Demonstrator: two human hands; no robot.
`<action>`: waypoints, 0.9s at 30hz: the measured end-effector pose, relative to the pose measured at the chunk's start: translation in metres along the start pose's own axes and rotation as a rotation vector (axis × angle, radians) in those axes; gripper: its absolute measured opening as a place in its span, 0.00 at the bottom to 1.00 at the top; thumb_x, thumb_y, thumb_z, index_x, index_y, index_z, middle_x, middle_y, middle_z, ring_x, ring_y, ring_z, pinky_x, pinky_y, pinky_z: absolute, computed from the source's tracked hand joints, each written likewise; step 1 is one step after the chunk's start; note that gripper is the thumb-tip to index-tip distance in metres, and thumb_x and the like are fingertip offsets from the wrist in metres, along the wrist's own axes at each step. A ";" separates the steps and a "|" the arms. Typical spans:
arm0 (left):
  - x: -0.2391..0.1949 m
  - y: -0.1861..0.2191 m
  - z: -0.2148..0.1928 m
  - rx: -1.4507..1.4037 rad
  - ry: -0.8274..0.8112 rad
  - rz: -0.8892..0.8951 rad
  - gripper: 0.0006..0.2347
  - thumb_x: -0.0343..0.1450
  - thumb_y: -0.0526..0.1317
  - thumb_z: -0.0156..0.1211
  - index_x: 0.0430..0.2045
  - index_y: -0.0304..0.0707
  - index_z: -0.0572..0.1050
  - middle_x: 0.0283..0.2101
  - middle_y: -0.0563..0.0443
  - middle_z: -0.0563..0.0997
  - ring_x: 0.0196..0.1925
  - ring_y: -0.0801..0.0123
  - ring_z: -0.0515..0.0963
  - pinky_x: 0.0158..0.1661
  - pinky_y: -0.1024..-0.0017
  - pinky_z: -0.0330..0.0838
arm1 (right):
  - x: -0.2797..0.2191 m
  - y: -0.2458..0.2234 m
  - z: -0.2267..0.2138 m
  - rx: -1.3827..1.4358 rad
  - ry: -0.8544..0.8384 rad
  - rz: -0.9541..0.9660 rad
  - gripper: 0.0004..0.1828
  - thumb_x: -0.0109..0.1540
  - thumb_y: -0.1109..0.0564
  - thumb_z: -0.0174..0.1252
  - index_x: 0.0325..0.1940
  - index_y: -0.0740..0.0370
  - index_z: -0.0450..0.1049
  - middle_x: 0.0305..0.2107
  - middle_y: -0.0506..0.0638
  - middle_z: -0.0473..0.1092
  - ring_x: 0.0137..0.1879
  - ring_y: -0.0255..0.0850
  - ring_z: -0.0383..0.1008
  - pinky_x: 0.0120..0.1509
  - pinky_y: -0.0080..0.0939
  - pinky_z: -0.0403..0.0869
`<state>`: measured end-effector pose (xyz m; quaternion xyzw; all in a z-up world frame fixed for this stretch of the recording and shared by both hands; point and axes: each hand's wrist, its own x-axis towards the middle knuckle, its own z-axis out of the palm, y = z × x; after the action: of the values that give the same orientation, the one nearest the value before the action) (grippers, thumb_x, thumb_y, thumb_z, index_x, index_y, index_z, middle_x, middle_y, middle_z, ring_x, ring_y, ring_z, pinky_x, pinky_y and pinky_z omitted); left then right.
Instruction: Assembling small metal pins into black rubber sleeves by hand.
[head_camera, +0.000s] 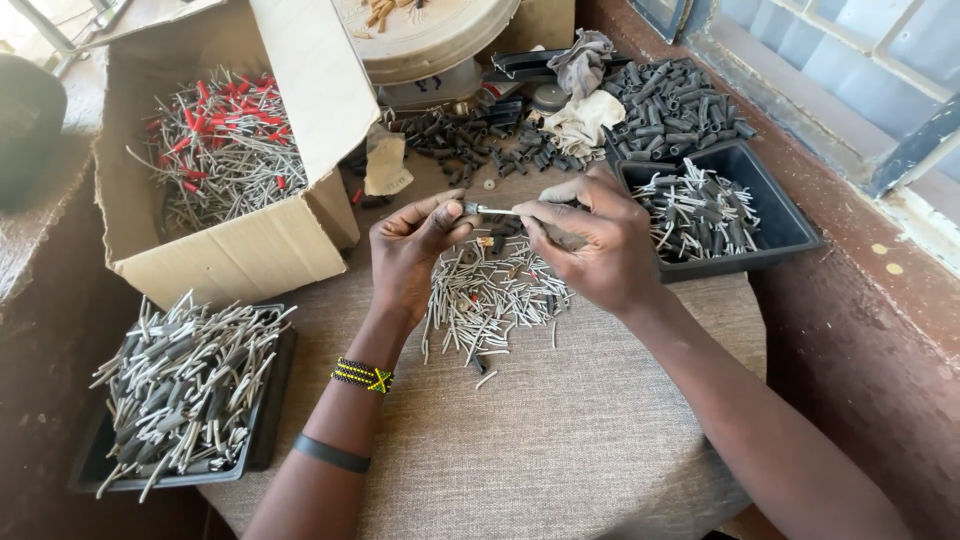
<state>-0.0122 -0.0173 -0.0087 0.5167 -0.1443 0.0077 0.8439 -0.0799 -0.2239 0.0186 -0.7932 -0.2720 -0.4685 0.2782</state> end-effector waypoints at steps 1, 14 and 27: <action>-0.001 0.001 0.002 -0.001 -0.005 0.000 0.13 0.68 0.31 0.69 0.43 0.19 0.79 0.37 0.33 0.85 0.40 0.54 0.87 0.46 0.68 0.85 | 0.001 0.000 0.000 -0.005 0.002 0.000 0.05 0.59 0.62 0.67 0.39 0.59 0.85 0.31 0.57 0.76 0.33 0.41 0.71 0.35 0.37 0.70; -0.010 0.014 0.018 0.022 0.055 0.106 0.12 0.64 0.31 0.74 0.37 0.22 0.82 0.32 0.35 0.85 0.36 0.62 0.85 0.44 0.67 0.84 | -0.005 -0.001 0.009 0.170 0.030 0.218 0.07 0.59 0.61 0.69 0.39 0.52 0.85 0.29 0.52 0.77 0.34 0.39 0.75 0.40 0.39 0.75; -0.009 0.015 0.012 0.044 -0.032 0.094 0.14 0.62 0.31 0.77 0.38 0.19 0.82 0.34 0.32 0.85 0.39 0.65 0.84 0.44 0.67 0.83 | -0.003 -0.001 0.006 0.268 -0.086 0.389 0.03 0.61 0.62 0.67 0.38 0.61 0.85 0.24 0.55 0.76 0.28 0.36 0.70 0.35 0.38 0.70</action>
<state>-0.0266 -0.0201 0.0068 0.5278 -0.1815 0.0424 0.8287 -0.0782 -0.2198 0.0142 -0.8059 -0.1856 -0.3316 0.4540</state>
